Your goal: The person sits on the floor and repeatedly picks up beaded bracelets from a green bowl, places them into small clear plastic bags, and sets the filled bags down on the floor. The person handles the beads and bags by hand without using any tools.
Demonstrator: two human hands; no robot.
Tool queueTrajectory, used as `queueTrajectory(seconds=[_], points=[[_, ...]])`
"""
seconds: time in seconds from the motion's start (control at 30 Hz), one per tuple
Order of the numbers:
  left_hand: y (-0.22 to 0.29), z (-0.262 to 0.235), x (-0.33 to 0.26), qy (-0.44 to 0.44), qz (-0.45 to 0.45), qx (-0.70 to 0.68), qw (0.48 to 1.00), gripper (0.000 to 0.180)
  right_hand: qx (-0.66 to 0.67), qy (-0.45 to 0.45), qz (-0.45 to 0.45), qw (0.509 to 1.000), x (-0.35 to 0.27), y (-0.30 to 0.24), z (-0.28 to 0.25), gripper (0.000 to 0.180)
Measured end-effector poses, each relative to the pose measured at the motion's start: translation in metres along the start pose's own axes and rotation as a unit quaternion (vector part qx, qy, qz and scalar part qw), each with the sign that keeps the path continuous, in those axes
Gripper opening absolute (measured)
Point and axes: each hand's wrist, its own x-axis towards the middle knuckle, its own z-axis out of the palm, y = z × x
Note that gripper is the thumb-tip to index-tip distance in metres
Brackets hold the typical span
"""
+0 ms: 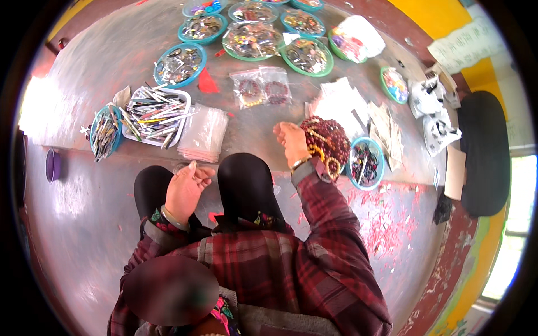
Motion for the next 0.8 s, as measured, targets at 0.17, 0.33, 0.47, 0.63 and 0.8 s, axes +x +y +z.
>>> queueTrajectory(seconds=[0.17, 0.33, 0.47, 0.63, 0.8], points=[[-0.013, -0.010, 0.003, -0.053, 0.021, -0.024, 0.998, 0.025, 0.101, 0.039, 0.064, 0.992, -0.102, 0.025, -0.057, 0.022], [-0.013, -0.013, 0.006, -0.067, 0.058, -0.025, 0.996, 0.019, 0.136, 0.160, 0.051, 0.976, -0.151, 0.037, -0.137, 0.020], [-0.002, -0.020, 0.012, -0.042, 0.074, -0.051, 0.995, 0.018, 0.050, 0.225, -0.055, 0.971, -0.155, 0.022, -0.187, 0.024], [0.023, -0.025, 0.008, -0.013, 0.142, -0.029, 0.989, 0.023, -0.451, 0.282, -0.271, 0.802, -0.073, -0.015, -0.254, 0.027], [0.029, -0.029, 0.016, 0.035, 0.169, 0.006, 0.985, 0.023, -0.556, 0.288, -0.248, 0.739, 0.028, -0.031, -0.248, 0.038]])
